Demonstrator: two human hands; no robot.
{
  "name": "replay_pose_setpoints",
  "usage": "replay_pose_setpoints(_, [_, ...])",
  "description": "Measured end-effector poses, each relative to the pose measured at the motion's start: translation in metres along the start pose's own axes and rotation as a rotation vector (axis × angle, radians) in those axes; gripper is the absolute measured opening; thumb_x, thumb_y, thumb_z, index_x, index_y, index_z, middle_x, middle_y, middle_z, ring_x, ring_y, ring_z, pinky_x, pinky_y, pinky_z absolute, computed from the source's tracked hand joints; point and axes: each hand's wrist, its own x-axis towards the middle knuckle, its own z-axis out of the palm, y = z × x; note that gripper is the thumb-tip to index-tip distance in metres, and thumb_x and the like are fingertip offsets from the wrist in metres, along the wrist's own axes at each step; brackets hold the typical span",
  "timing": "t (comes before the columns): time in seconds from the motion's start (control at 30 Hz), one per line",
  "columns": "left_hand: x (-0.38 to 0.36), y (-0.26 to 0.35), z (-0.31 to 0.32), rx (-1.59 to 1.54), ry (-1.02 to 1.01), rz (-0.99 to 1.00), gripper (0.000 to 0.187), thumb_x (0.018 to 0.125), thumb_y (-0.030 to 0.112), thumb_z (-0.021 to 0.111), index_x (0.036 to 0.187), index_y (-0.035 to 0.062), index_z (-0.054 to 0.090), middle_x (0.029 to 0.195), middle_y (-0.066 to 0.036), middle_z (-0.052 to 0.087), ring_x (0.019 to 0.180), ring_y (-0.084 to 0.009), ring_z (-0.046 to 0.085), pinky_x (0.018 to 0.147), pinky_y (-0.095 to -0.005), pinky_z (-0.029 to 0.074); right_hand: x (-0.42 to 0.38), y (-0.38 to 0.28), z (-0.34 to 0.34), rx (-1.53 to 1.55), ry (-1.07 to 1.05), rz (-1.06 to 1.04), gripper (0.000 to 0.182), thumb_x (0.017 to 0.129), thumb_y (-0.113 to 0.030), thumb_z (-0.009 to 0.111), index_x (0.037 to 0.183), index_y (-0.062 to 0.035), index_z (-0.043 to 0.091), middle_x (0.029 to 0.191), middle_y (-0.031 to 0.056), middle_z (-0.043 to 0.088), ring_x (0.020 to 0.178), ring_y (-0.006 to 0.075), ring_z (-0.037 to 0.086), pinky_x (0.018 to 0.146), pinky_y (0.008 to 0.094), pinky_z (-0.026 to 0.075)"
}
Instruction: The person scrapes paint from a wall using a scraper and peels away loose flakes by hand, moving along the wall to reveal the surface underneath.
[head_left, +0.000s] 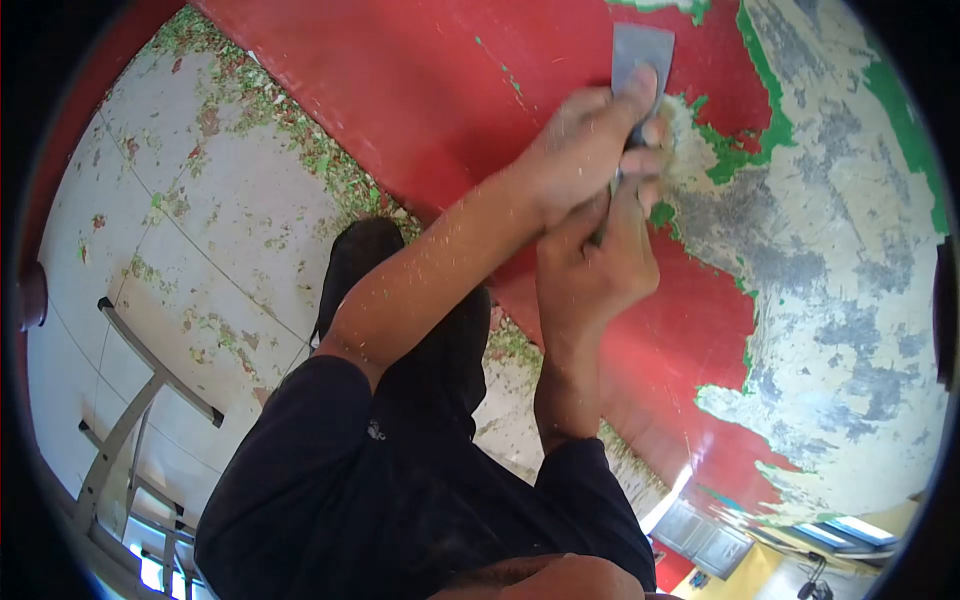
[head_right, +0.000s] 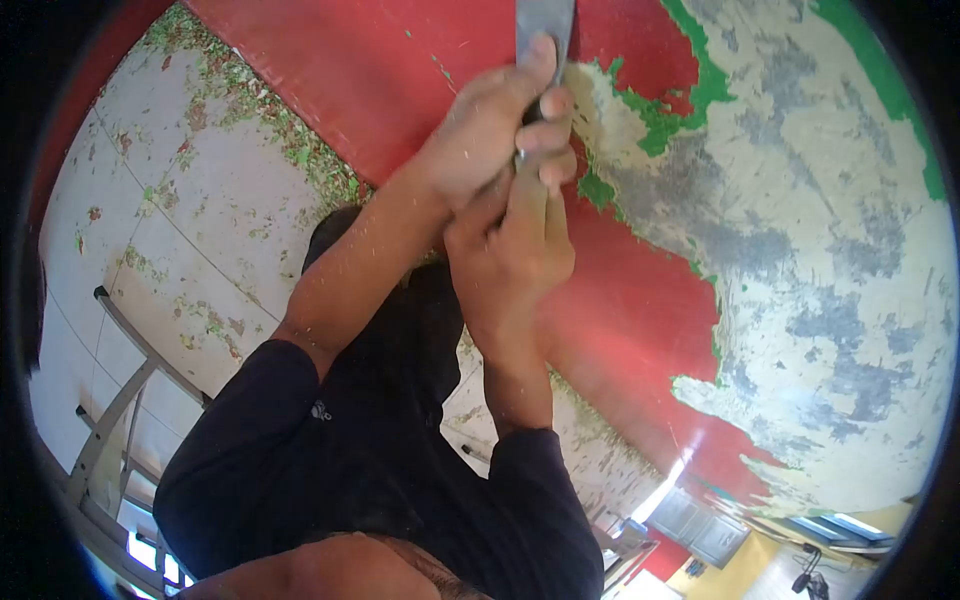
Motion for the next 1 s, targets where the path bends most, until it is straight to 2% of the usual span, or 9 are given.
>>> replay_pose_setpoints(0.1, [0.002, -0.010, 0.000, -0.001, -0.088, -0.037, 0.045, 0.096, 0.050, 0.045, 0.076, 0.0099, 0.045, 0.056, 0.003, 0.039, 0.047, -0.0123, 0.045, 0.049, -0.0333, 0.047, -0.032, 0.002, -0.015, 0.109, 0.037, 0.170, 0.029, 0.085, 0.006, 0.050, 0.112, 0.0079, 0.061, 0.070, 0.0162, 0.063, 0.054, 0.0157, 0.060, 0.049, 0.0268, 0.045])
replay_pose_setpoints(0.2, [0.002, -0.021, -0.001, -0.061, -0.179, -0.050, 0.044, 0.098, 0.047, 0.043, 0.075, 0.0090, 0.044, 0.057, 0.003, 0.037, 0.049, -0.0112, 0.043, 0.050, -0.0327, 0.047, -0.032, -0.002, -0.021, 0.062, -0.025, 0.316, 0.029, 0.086, 0.006, 0.049, 0.113, 0.0081, 0.060, 0.070, 0.0151, 0.062, 0.053, 0.0169, 0.059, 0.050, 0.0265, 0.045])
replay_pose_setpoints(0.3, [0.004, -0.023, 0.004, -0.096, -0.152, -0.052, 0.046, 0.099, 0.048, 0.040, 0.074, 0.0089, 0.043, 0.055, 0.002, 0.037, 0.050, -0.0117, 0.043, 0.051, -0.0318, 0.046, -0.040, 0.005, -0.018, 0.039, -0.035, 0.264, 0.028, 0.087, 0.006, 0.049, 0.113, 0.0079, 0.060, 0.071, 0.0142, 0.062, 0.055, 0.0168, 0.060, 0.050, 0.0270, 0.045])
replay_pose_setpoints(0.37, [0.001, -0.029, 0.004, -0.109, -0.180, -0.102, 0.046, 0.097, 0.050, 0.042, 0.075, 0.0092, 0.044, 0.055, 0.002, 0.038, 0.049, -0.0119, 0.045, 0.050, -0.0311, 0.046, -0.032, 0.000, -0.010, 0.072, 0.103, 0.252, 0.026, 0.087, 0.005, 0.049, 0.110, 0.0076, 0.061, 0.071, 0.0152, 0.062, 0.058, 0.0174, 0.061, 0.051, 0.0277, 0.045])
replay_pose_setpoints(0.53, [0.005, -0.005, 0.004, 0.019, -0.105, -0.014, 0.045, 0.095, 0.052, 0.046, 0.076, 0.0110, 0.047, 0.055, 0.002, 0.039, 0.046, -0.0121, 0.045, 0.048, -0.0312, 0.044, -0.005, -0.003, -0.006, 0.032, -0.034, 0.187, 0.031, 0.088, 0.003, 0.049, 0.117, 0.0060, 0.059, 0.080, 0.0189, 0.066, 0.066, 0.0223, 0.065, 0.057, 0.0295, 0.047])
replay_pose_setpoints(0.67, [0.005, -0.017, -0.009, 0.081, -0.115, -0.028, 0.048, 0.096, 0.053, 0.044, 0.075, 0.0097, 0.047, 0.055, 0.002, 0.039, 0.048, -0.0128, 0.046, 0.049, -0.0316, 0.045, -0.026, -0.004, -0.003, 0.130, 0.047, 0.217, 0.033, 0.090, 0.001, 0.049, 0.121, 0.0063, 0.056, 0.080, 0.0174, 0.066, 0.063, 0.0207, 0.064, 0.055, 0.0280, 0.047])
replay_pose_setpoints(0.83, [0.002, -0.003, 0.001, 0.122, -0.074, 0.024, 0.048, 0.096, 0.052, 0.044, 0.074, 0.0092, 0.045, 0.055, 0.001, 0.037, 0.048, -0.0147, 0.046, 0.050, -0.0321, 0.045, -0.028, 0.002, -0.011, 0.188, -0.096, 0.360, 0.032, 0.091, 0.001, 0.048, 0.121, 0.0069, 0.056, 0.084, 0.0173, 0.067, 0.067, 0.0190, 0.067, 0.057, 0.0267, 0.050])
replay_pose_setpoints(0.93, [-0.001, -0.020, -0.004, 0.120, -0.053, -0.078, 0.049, 0.095, 0.054, 0.042, 0.073, 0.0104, 0.044, 0.054, 0.001, 0.037, 0.048, -0.0157, 0.048, 0.049, -0.0322, 0.045, -0.045, 0.002, -0.014, 0.312, 0.026, 0.376, 0.032, 0.090, 0.002, 0.049, 0.121, 0.0061, 0.057, 0.079, 0.0194, 0.064, 0.063, 0.0178, 0.065, 0.054, 0.0295, 0.049])
replay_pose_setpoints(1.0, [0.001, -0.018, -0.004, 0.154, -0.040, -0.082, 0.050, 0.095, 0.056, 0.041, 0.074, 0.0115, 0.044, 0.054, 0.001, 0.038, 0.048, -0.0162, 0.049, 0.049, -0.0316, 0.045, -0.032, 0.003, -0.006, 0.195, 0.038, 0.303, 0.024, 0.087, 0.002, 0.052, 0.110, 0.0059, 0.060, 0.081, 0.0205, 0.063, 0.063, 0.0292, 0.063, 0.054, 0.0337, 0.049])
